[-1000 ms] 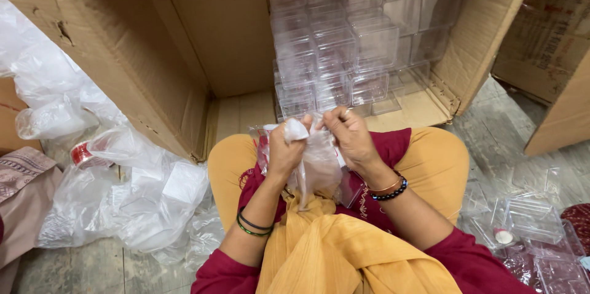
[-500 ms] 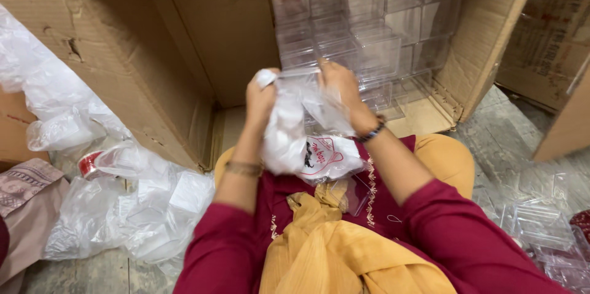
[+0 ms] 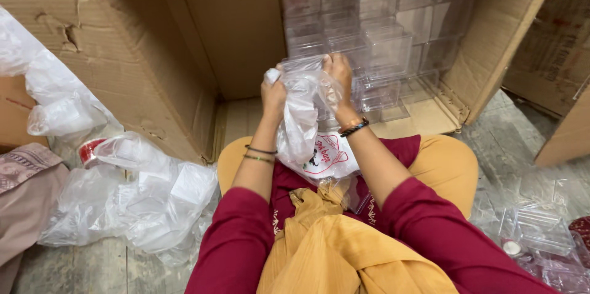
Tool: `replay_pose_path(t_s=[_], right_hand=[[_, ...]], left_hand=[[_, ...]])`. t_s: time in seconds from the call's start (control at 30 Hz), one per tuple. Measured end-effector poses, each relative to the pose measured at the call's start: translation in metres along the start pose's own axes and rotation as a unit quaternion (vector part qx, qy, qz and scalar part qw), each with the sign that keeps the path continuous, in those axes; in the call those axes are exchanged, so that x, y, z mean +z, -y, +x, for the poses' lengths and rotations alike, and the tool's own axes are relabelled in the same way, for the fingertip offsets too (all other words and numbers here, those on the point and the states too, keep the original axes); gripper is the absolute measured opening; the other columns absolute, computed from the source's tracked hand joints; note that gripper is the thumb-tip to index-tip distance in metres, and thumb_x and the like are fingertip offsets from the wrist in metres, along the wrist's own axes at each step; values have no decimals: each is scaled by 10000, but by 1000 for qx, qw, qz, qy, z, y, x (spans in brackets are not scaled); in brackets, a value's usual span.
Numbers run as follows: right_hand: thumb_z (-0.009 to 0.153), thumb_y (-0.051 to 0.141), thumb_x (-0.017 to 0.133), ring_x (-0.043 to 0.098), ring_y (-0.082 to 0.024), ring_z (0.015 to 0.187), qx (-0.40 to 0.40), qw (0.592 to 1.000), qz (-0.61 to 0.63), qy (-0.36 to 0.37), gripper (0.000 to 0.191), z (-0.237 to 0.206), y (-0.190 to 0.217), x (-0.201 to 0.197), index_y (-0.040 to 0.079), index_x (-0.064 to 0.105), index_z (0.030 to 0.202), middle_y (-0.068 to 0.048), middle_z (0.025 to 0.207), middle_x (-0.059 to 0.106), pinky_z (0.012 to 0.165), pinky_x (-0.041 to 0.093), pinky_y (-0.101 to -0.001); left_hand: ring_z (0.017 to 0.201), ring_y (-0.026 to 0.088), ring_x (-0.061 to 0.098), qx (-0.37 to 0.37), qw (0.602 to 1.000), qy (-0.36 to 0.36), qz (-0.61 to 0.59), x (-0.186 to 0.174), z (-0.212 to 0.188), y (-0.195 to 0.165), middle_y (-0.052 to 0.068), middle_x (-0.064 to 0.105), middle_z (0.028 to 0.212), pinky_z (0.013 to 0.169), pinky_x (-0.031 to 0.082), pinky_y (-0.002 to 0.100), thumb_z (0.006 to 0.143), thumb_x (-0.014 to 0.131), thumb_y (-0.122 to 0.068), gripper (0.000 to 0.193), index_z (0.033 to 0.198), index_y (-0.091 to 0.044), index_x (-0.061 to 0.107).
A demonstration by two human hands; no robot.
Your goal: The person sits on the floor inside a large cardboard box and wraps small clear plastic boxes with white plastic sheets, tucking the sheet around each box and placing the wrapped box onto a stack inside the carton. They repeat this wrapping and stacking cycle throughout the episode.
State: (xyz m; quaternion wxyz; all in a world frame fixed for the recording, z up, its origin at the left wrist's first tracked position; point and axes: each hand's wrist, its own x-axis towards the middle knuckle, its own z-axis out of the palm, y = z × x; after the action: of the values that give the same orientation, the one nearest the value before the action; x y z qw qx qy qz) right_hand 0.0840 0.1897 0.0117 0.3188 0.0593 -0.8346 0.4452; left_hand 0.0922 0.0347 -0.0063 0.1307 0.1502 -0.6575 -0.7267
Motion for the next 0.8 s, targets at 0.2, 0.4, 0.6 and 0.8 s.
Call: replay_pose_path(t_s=[0.2,0.4,0.6,0.8], right_hand=[[1101,215,492,508,-107,759,74,942,276,174,170,-88,50,-29,54,533,1065,25,873,520,679,480,-289],[1050,232,508,562,-132,620,237,834,286,408,199,-179,107,-25,42,544,1000,-45,705,572,591,481,-306],[1049,225,524,584,-271,630,43,851,247,462,247,-159,111,-22,7,555,936,-161,720,585,624,485,-384],[959,236,541,671,-334,664,44,854,155,495,249,-172,81,-8,7,592,878,-193,725,640,634,523,-428]], left_hand=[[699,139,631,-13,995,39,-94,-119,-74,-37,20,652,812,575,601,330,1038,677,-194,170,916,-77,662],[859,123,702,-187,980,-32,-61,-242,-137,20,26,741,980,773,558,241,947,598,-154,186,1018,-53,738],[829,180,654,-91,980,89,-151,-278,-146,68,66,700,959,740,533,330,963,615,-117,148,1025,-5,691],[876,171,714,-239,958,7,-158,-270,-151,68,86,740,996,806,568,289,916,631,-106,202,1045,28,711]])
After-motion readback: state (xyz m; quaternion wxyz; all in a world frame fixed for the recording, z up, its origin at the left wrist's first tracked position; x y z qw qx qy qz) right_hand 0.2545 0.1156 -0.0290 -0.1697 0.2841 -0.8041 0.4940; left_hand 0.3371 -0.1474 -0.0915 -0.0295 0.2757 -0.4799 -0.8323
